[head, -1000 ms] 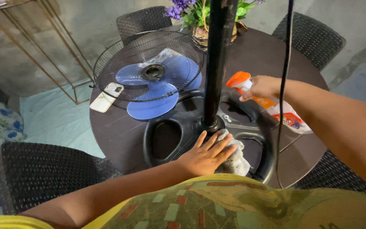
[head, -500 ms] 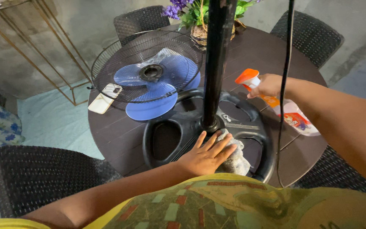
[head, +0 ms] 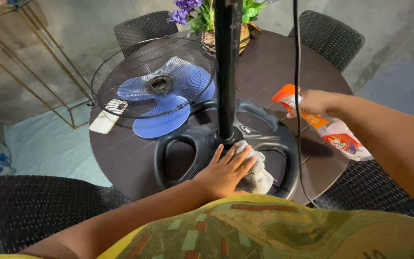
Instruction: The person wipes the base of a standing fan with a cloth. They spray cleaner onto the base and continue wiping around the circular base and central pole.
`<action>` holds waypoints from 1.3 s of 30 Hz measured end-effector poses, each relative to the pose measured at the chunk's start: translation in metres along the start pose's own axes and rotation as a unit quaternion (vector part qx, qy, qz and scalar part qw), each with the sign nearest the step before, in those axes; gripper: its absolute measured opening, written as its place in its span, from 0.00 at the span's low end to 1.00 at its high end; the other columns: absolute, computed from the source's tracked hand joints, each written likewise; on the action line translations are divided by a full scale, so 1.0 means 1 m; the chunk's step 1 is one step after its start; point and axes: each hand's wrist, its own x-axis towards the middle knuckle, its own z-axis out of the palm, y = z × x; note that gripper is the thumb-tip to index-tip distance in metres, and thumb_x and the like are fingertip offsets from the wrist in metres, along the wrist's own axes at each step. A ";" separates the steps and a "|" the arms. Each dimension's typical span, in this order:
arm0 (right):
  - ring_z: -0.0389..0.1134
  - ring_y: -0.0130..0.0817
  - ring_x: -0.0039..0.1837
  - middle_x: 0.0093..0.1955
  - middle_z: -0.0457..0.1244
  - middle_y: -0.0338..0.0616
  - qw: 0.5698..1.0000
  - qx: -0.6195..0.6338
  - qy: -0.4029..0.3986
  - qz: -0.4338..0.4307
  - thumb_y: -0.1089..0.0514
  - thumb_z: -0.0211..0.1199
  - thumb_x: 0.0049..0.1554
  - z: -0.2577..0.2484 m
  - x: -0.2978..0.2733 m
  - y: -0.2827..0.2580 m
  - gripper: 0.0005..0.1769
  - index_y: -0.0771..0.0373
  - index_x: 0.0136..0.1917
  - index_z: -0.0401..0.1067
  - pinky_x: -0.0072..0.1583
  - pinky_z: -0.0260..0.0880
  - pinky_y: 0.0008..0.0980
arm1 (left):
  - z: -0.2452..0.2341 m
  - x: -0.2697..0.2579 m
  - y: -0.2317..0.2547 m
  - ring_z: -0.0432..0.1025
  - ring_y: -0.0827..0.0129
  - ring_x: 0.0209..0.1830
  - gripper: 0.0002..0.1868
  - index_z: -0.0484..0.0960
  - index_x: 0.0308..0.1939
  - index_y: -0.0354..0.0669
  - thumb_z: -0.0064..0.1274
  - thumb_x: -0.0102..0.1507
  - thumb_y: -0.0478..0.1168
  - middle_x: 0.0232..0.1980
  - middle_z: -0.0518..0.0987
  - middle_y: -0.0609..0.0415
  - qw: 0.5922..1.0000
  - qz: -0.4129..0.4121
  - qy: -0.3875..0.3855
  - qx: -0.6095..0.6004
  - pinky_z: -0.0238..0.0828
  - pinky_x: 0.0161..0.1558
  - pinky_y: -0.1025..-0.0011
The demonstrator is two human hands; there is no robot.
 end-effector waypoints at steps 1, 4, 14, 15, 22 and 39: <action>0.70 0.44 0.47 0.43 0.71 0.50 1.000 -0.019 -0.007 -0.003 0.32 0.70 0.45 0.002 -0.001 0.002 0.30 0.58 0.47 0.82 0.52 0.68 0.43 | -0.003 -0.001 0.001 0.35 0.41 0.83 0.51 0.49 0.79 0.43 0.51 0.62 0.65 0.83 0.42 0.39 1.000 0.001 0.003 -0.004 0.30 0.72 0.31; 0.70 0.46 0.47 0.43 0.72 0.52 1.000 -0.009 -0.006 0.012 0.31 0.70 0.46 0.009 -0.008 0.015 0.32 0.61 0.47 0.82 0.52 0.68 0.44 | -0.012 -0.003 0.005 0.35 0.42 0.83 0.51 0.50 0.79 0.42 0.51 0.63 0.66 0.83 0.43 0.39 1.000 0.001 0.011 -0.016 0.31 0.72 0.31; 0.70 0.43 0.46 0.44 0.71 0.49 0.996 0.065 0.015 0.054 0.36 0.69 0.51 -0.008 -0.064 0.015 0.27 0.63 0.49 0.79 0.52 0.70 0.44 | -0.043 0.004 0.025 0.64 0.52 0.67 0.29 0.72 0.66 0.47 0.55 0.62 0.48 0.68 0.71 0.51 0.995 -0.072 0.041 -0.052 0.62 0.62 0.50; 0.69 0.40 0.47 0.44 0.70 0.46 0.991 0.123 0.046 0.039 0.39 0.69 0.50 -0.016 -0.071 0.011 0.24 0.60 0.50 0.78 0.51 0.69 0.43 | -0.046 0.006 0.026 0.71 0.56 0.62 0.24 0.75 0.63 0.49 0.54 0.62 0.45 0.64 0.76 0.55 0.993 -0.099 0.024 -0.057 0.70 0.59 0.56; 0.63 0.29 0.48 0.46 0.65 0.34 0.879 0.419 0.228 -0.003 0.49 0.72 0.55 -0.053 -0.089 0.018 0.18 0.59 0.53 0.73 0.48 0.63 0.34 | -0.056 0.012 0.037 0.75 0.51 0.52 0.17 0.83 0.52 0.48 0.54 0.59 0.39 0.51 0.81 0.48 0.923 -0.239 0.172 -0.249 0.71 0.53 0.58; 0.63 0.25 0.48 0.49 0.63 0.34 0.822 0.498 0.273 -0.044 0.56 0.75 0.52 -0.021 -0.071 0.051 0.22 0.57 0.56 0.68 0.47 0.62 0.30 | -0.046 0.048 0.019 0.71 0.71 0.32 0.19 0.82 0.54 0.38 0.57 0.60 0.40 0.38 0.82 0.53 0.707 -0.349 0.203 -0.581 0.67 0.34 0.71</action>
